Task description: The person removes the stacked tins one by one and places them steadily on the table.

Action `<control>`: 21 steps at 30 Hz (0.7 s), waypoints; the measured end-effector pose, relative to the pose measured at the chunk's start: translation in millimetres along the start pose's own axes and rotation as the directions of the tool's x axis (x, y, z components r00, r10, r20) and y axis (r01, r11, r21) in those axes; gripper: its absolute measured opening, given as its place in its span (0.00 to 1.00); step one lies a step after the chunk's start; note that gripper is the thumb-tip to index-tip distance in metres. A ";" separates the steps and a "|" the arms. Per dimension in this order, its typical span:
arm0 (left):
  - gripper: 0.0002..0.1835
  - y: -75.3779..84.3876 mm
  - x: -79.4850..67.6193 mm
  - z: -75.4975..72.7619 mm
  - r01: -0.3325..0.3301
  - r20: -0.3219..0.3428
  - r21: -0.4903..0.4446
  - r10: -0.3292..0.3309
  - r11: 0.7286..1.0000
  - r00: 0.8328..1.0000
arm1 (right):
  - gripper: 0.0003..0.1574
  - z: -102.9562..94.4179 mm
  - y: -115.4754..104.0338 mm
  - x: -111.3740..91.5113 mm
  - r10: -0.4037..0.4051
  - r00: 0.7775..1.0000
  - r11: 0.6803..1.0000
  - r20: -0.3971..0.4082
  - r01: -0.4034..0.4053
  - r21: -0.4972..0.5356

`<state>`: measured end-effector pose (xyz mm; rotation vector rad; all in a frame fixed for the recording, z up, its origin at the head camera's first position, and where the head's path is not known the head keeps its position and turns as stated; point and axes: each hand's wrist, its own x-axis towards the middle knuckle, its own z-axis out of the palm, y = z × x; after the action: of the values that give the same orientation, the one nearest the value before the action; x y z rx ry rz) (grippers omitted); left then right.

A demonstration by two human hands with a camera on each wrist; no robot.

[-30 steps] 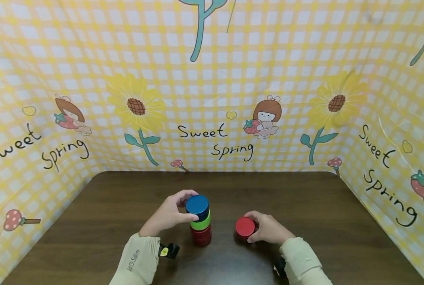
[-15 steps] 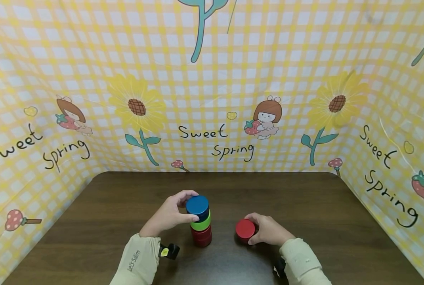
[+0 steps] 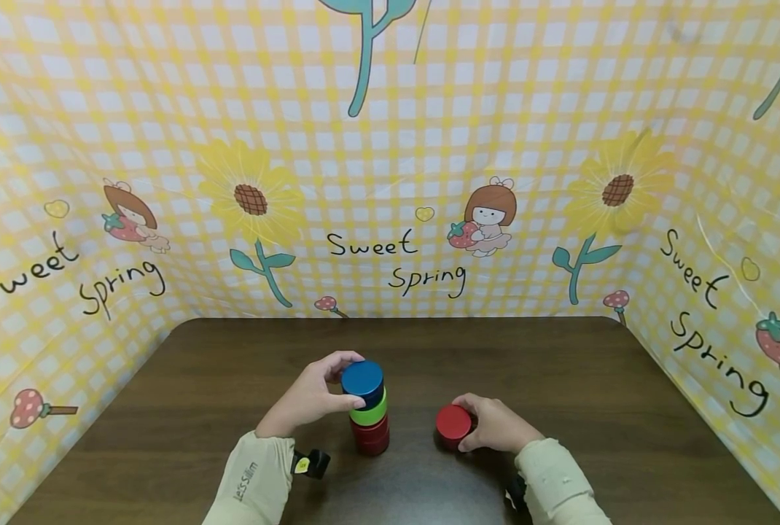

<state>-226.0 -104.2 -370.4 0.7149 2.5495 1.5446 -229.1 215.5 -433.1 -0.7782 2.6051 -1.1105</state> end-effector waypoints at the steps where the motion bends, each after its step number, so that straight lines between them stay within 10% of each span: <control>1: 0.29 0.1 -0.2 0.1 -0.001 -0.002 0.002 0.001 1.000 1.000 | 0.37 -0.1 -0.1 -0.2 0.001 1.000 1.000 0.001 -0.001 -0.004; 21: 0.29 -0.7 -1.8 2.5 -0.021 -0.031 0.014 0.022 1.000 0.999 | 0.41 -14.6 -10.9 -5.9 0.054 0.997 0.996 0.054 -0.058 0.074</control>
<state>-224.0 -103.1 -372.6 0.7283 2.5850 1.5585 -225.5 221.4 -415.3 -0.7038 2.5109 -1.1502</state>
